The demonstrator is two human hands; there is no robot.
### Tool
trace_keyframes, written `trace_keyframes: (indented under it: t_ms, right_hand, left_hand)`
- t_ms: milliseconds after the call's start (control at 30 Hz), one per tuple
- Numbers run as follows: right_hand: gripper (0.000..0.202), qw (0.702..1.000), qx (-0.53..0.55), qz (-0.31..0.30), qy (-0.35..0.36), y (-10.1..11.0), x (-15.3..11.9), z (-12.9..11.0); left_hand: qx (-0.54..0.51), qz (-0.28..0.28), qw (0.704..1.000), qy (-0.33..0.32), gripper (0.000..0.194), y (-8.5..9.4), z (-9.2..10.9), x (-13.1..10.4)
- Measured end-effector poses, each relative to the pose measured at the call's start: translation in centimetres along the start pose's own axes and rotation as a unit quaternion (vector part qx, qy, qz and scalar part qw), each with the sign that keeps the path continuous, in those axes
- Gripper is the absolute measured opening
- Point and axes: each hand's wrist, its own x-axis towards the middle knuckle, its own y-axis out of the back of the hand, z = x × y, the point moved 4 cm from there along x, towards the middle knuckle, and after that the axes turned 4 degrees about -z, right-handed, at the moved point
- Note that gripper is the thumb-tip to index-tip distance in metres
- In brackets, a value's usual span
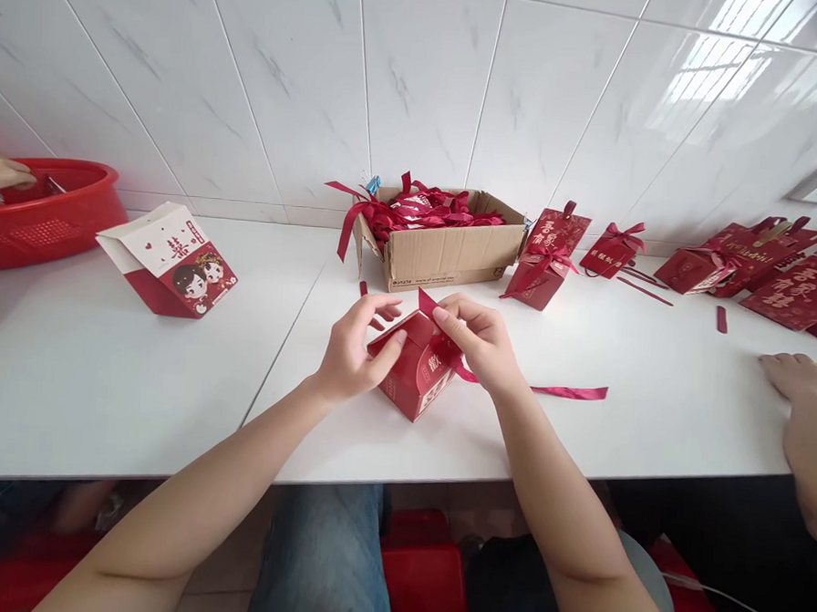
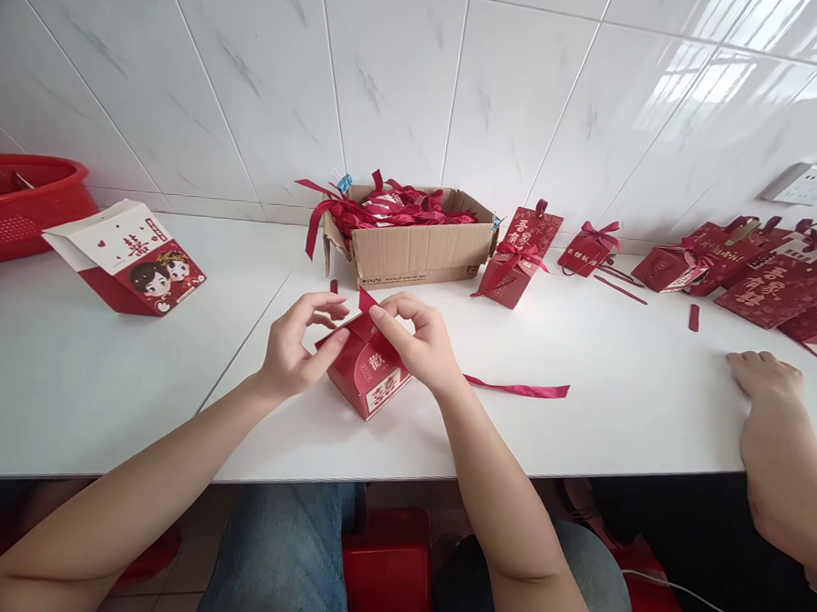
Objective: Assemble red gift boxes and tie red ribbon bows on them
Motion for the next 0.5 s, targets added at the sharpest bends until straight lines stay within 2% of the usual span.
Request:
trace_keyframes:
  t_ms: [133,233,333,500]
  right_hand:
    - [0.033,0.999,0.005,-0.017,-0.037,0.0,0.3,0.7]
    - [0.033,0.997,0.001,-0.045,-0.064,-0.2,0.4,1.0]
    - [0.034,0.994,0.007,-0.059,-0.088,-0.2,0.4,1.1]
    - [0.034,0.991,0.015,-0.080,-0.105,-0.4,0.4,1.3]
  left_hand:
    - [-0.060,0.040,0.990,0.125,0.019,0.4,-1.1,0.0]
    - [-0.106,0.052,0.977,0.176,0.019,0.5,-1.4,0.2]
    - [-0.130,0.046,0.973,0.188,0.020,0.4,-1.3,0.2]
    - [-0.123,0.028,0.980,0.157,0.024,0.3,-0.8,0.2]
